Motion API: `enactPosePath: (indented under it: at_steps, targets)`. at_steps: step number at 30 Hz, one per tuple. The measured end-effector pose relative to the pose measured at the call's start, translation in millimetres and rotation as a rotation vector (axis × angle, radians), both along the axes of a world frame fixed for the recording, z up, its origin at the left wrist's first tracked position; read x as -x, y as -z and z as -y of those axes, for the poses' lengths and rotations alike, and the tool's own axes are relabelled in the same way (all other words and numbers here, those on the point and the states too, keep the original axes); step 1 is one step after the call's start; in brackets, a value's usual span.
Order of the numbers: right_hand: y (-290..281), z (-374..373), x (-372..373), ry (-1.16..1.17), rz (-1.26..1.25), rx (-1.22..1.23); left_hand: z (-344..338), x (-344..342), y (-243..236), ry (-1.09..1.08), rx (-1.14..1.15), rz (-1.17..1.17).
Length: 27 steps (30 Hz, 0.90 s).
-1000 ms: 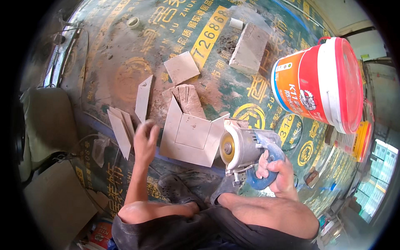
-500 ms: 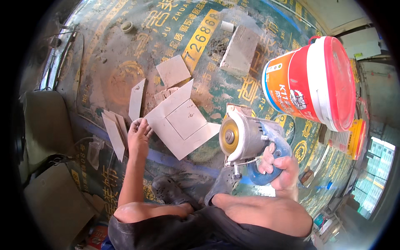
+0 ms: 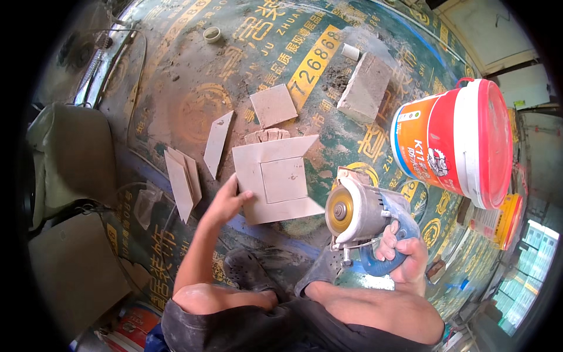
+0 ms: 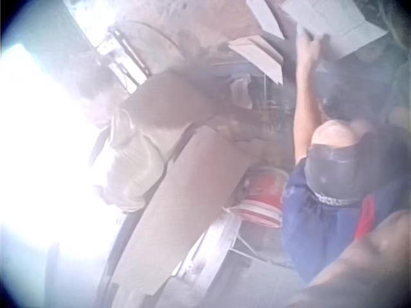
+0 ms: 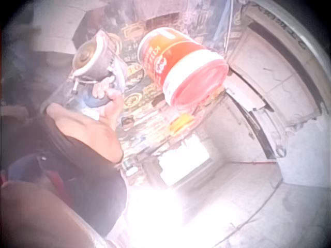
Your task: The person cuts several tile pieces using a circular saw and then uses a handheld angle grinder to shape another tile piece.
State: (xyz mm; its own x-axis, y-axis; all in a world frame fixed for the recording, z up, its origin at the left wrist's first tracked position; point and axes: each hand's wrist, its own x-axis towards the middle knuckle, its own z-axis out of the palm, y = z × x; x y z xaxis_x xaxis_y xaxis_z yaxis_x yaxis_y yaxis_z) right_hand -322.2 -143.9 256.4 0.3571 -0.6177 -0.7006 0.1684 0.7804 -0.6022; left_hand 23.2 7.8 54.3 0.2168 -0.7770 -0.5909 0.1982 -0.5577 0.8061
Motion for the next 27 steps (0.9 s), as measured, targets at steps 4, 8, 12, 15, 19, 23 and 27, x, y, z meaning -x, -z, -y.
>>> enactPosePath:
  at_steps: [4,8,12,15,19,23,27]
  targets:
    - [-1.4,3.0,-12.2,-0.078,-0.006,0.048,8.5,-37.4,-6.5,0.206,0.019,0.071]
    - [-3.7,7.9,-23.9,-0.135,-0.030,0.097,7.8,-34.0,3.8,0.206,-0.011,0.084]
    - [-10.2,15.8,-40.4,-0.183,-0.107,0.165,2.8,5.1,17.7,-0.083,-0.042,0.336]
    - [-7.6,21.2,-51.0,-0.214,-0.131,0.208,14.0,21.4,2.6,-0.073,-0.129,0.510]
    - [-5.4,27.8,-73.9,-0.283,-0.125,0.288,24.4,9.3,-2.3,0.027,-0.114,0.580]
    - [5.4,34.3,-99.9,-0.341,-0.126,0.383,32.2,1.0,-20.7,0.105,-0.144,0.513]
    - [16.4,42.4,-123.3,-0.384,-0.133,0.470,36.8,-8.5,-25.8,0.144,-0.124,0.460]
